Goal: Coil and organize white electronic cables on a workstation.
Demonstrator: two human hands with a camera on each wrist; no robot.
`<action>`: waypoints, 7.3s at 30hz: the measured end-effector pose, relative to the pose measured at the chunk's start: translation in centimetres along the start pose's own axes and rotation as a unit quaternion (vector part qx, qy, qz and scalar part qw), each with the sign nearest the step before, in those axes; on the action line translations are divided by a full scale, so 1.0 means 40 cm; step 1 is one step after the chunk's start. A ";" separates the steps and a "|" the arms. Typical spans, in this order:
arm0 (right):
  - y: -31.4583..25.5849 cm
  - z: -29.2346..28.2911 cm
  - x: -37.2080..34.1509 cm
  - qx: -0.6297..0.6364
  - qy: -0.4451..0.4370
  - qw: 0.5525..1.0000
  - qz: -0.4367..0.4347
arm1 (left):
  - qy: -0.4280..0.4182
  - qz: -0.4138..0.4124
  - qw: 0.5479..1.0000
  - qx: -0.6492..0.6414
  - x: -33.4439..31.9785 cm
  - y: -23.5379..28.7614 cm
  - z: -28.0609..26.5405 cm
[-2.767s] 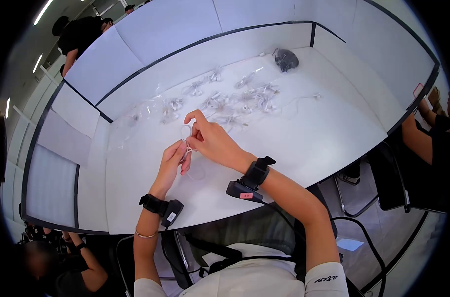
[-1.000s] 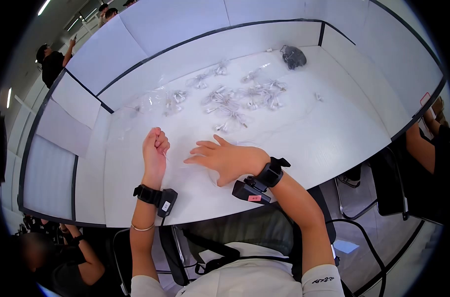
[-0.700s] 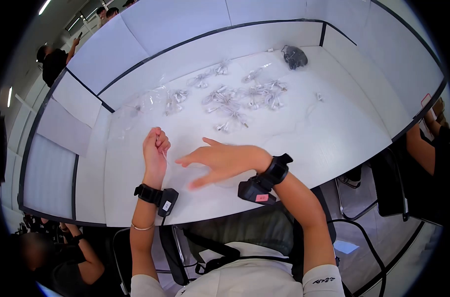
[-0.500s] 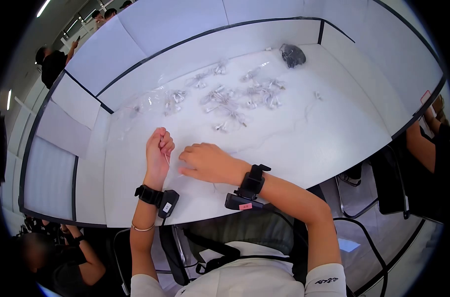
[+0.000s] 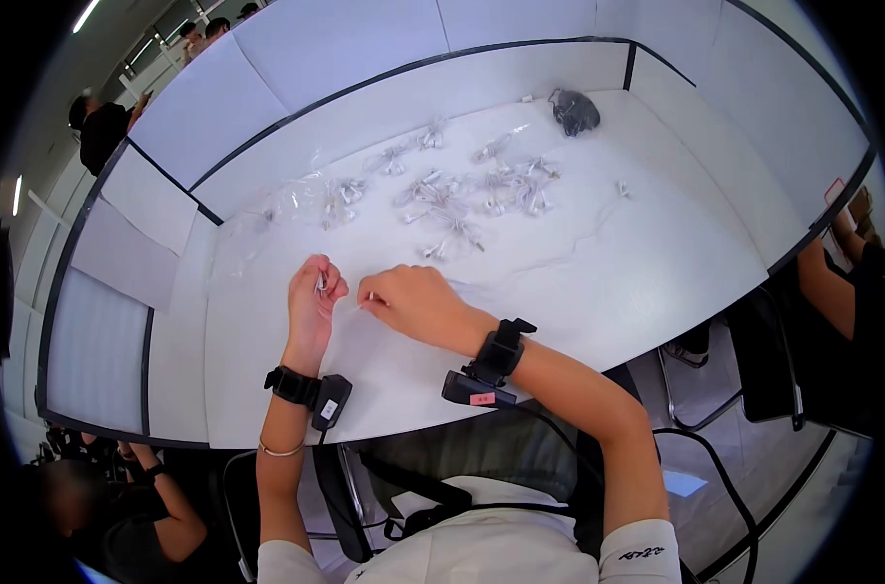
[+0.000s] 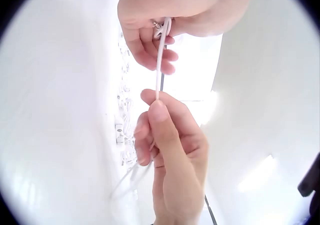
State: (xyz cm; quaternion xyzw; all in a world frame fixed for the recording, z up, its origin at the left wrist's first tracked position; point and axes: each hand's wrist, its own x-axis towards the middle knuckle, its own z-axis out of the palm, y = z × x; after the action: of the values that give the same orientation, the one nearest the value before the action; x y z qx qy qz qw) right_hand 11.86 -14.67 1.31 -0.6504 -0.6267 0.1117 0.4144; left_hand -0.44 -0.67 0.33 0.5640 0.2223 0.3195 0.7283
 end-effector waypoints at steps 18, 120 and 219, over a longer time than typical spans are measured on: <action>0.007 -0.043 0.010 -0.105 0.158 0.982 -0.028 | -0.131 -0.108 0.979 0.112 -0.023 0.007 0.043; 0.027 -0.090 0.030 0.267 -0.054 0.960 0.067 | -0.289 -0.151 0.933 0.151 -0.042 0.043 0.055; 0.036 -0.034 0.029 -0.024 0.151 0.987 -0.041 | -0.146 -0.146 0.970 0.125 -0.028 0.008 0.054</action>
State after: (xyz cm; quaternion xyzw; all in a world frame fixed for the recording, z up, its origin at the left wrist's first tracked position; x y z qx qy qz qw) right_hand 14.03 -13.97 1.66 -0.6438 -0.5851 -0.0203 0.4928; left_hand 0.19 -2.89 1.17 0.6524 0.2311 0.0937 0.7156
